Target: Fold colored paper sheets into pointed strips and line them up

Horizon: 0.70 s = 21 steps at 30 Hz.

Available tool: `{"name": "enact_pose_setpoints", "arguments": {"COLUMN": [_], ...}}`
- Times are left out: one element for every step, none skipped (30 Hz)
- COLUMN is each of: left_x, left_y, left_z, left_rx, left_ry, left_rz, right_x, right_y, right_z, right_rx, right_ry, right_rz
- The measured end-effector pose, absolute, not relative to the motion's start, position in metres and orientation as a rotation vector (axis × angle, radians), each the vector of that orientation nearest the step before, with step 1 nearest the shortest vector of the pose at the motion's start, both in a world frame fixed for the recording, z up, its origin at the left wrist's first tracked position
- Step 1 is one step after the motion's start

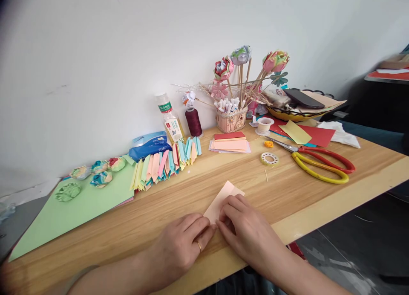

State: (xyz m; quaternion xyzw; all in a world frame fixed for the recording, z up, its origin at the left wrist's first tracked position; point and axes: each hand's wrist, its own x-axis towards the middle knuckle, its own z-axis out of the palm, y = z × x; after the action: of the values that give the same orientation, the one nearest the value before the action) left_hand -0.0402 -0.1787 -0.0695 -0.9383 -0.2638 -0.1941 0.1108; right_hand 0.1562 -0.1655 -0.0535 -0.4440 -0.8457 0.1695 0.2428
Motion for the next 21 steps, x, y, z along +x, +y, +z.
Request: {"name": "enact_pose_setpoints", "arguments": {"left_x": [-0.04, -0.04, -0.04, -0.04, -0.04, -0.039, -0.039, -0.039, -0.039, -0.039, -0.039, -0.04, -0.041, -0.042, -0.043, -0.044, -0.045, -0.046, -0.048, -0.048, -0.049], "left_y": [-0.179, -0.179, -0.18, -0.18, -0.18, -0.18, -0.179, -0.178, -0.177, -0.175, -0.174, -0.172, -0.17, -0.168, -0.166, -0.165, -0.164, -0.164, -0.164, -0.165, -0.165], "left_z": [-0.07, -0.07, -0.07, -0.07, -0.07, -0.069, -0.069, -0.069, -0.069, -0.069, -0.068, -0.067, -0.065, -0.063, -0.061, -0.059, -0.058, -0.057, -0.056, -0.056, -0.057], "left_rx": [-2.753, -2.749, -2.747, -2.748, -2.752, -2.756, -2.759, -2.758, -2.751, -2.738, -2.722, -2.698, -2.671, -2.632, -2.589, -2.549, -2.519, -2.508, -2.522, -2.553, -2.593], "left_ry": [-0.771, -0.769, -0.767, -0.765, -0.764, -0.765, -0.771, -0.778, -0.78, -0.78, -0.774, -0.763, -0.751, -0.747, -0.749, -0.756, -0.767, -0.777, -0.789, -0.805, -0.819], "left_rz": [-0.572, -0.577, -0.578, -0.577, -0.574, -0.571, -0.572, -0.579, -0.595, -0.622, -0.651, -0.676, -0.684, -0.692, -0.69, -0.679, -0.666, -0.651, -0.635, -0.614, -0.59], "right_x": [0.156, 0.157, 0.157, 0.158, 0.159, 0.161, 0.163, 0.165, 0.168, 0.171, 0.174, 0.176, 0.177, 0.177, 0.176, 0.174, 0.171, 0.167, 0.163, 0.159, 0.156], "right_y": [-0.166, -0.165, -0.165, -0.165, -0.165, -0.165, -0.164, -0.164, -0.164, -0.164, -0.164, -0.164, -0.165, -0.166, -0.168, -0.169, -0.172, -0.174, -0.176, -0.178, -0.18], "right_z": [-0.054, -0.054, -0.054, -0.054, -0.054, -0.054, -0.054, -0.053, -0.052, -0.05, -0.049, -0.047, -0.044, -0.042, -0.04, -0.039, -0.038, -0.037, -0.037, -0.037, -0.036], "right_rx": [-1.221, -1.23, -1.239, -1.247, -1.247, -1.235, -1.209, -1.166, -1.112, -1.047, -0.982, -0.925, -0.874, -0.842, -0.827, -0.828, -0.841, -0.863, -0.895, -0.932, -0.964], "right_ry": [-2.31, -2.31, -2.31, -2.31, -2.31, -2.316, -2.326, -2.347, -2.378, -2.416, -2.456, -2.494, -2.529, -2.557, -2.581, -2.605, -2.625, -2.639, -2.646, -2.644, -2.634], "right_rz": [0.464, 0.464, 0.464, 0.465, 0.469, 0.478, 0.491, 0.502, 0.503, 0.488, 0.456, 0.412, 0.366, 0.327, 0.302, 0.296, 0.297, 0.298, 0.295, 0.287, 0.276]}}
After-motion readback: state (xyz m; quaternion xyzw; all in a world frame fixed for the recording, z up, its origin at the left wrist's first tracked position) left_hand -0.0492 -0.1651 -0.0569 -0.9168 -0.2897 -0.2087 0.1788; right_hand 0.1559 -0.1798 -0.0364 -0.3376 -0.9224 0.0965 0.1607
